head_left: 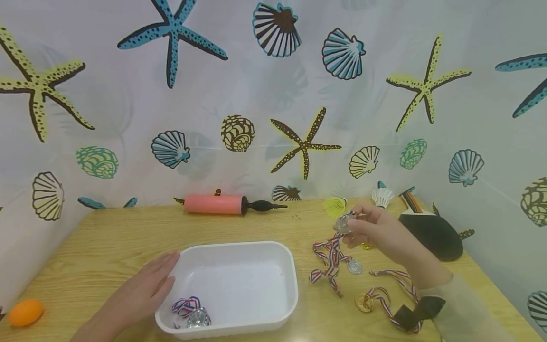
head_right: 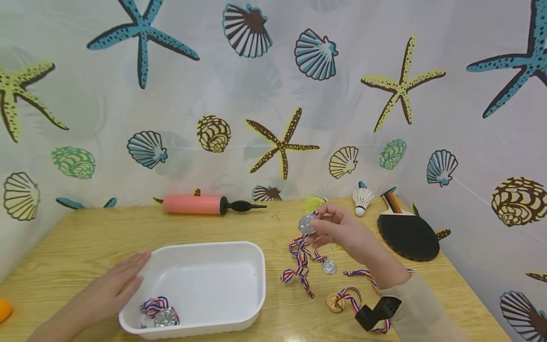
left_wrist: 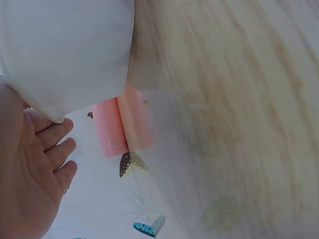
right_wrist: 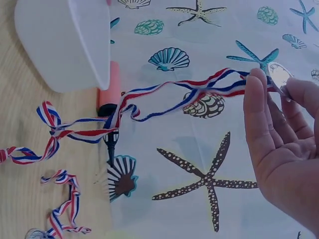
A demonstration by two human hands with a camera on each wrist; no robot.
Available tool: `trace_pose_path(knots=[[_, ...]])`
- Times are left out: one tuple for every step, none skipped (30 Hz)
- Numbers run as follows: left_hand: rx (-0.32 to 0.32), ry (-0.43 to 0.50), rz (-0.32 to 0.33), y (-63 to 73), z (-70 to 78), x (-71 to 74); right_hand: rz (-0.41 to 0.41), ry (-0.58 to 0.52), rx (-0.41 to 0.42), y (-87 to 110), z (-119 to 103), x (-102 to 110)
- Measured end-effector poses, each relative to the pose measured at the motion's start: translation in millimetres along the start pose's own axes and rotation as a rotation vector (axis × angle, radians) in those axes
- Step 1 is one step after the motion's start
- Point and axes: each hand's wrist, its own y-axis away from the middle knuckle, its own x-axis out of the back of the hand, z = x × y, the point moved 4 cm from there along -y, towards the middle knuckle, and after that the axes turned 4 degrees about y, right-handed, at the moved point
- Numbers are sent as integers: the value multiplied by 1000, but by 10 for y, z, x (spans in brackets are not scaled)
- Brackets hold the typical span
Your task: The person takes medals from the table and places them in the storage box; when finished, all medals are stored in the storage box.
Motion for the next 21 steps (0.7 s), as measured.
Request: trace_pose_path(knots=[[2,1,-2,-1,4,1,-4,-27,7,-17,-45,-4],[3,2,-3,-1,7,2,-7,-48,19,-36,-94,-9],[3,2,-3,-2,10,5,-10,-70,34,-55,-142,-13],[3,1,-3,-2,12,5,-12,-84,50,-73,-193,-18],[2,0,-3,-2,13,4,-10,-90,67,-92,-245,-22],[1,0,-2,-2,14,4,-6,-96,87,-110,-296,-24],[-1,0,-1,-2,15,5,-5,-103,105,-127,-345,-30],[-2,0,0,-1,15,4,-1,-103,119,-146,-393,-35],[-4,-1,1,0,15,4,4,-103,132,-165,-436,-42],[-5,-2,2,2,13,3,11,-97,137,-183,-478,-52],[-5,-2,3,2,13,3,14,-95,141,-203,-516,-65],[-6,-3,5,3,12,3,13,-96,146,-223,-554,-82],[-9,-3,8,4,10,3,12,-97,147,-244,-589,-106],[-12,-4,12,5,7,1,15,-94,146,-263,-624,-134],[-14,-3,14,5,4,0,15,-84,151,-283,-650,-162],[-15,-3,16,6,-1,-1,9,-83,156,-302,-682,-197],[-14,-1,16,6,-4,-3,4,-76,162,-319,-709,-236],[-14,0,16,7,-7,-6,2,-71,166,-334,-733,-274],[-14,1,16,7,-11,-8,-4,-58,168,-348,-753,-314],[-12,1,14,7,-13,-9,-11,-41,178,-362,-774,-356],[-9,2,10,6,-15,-11,-24,-36,187,-379,-788,-398]])
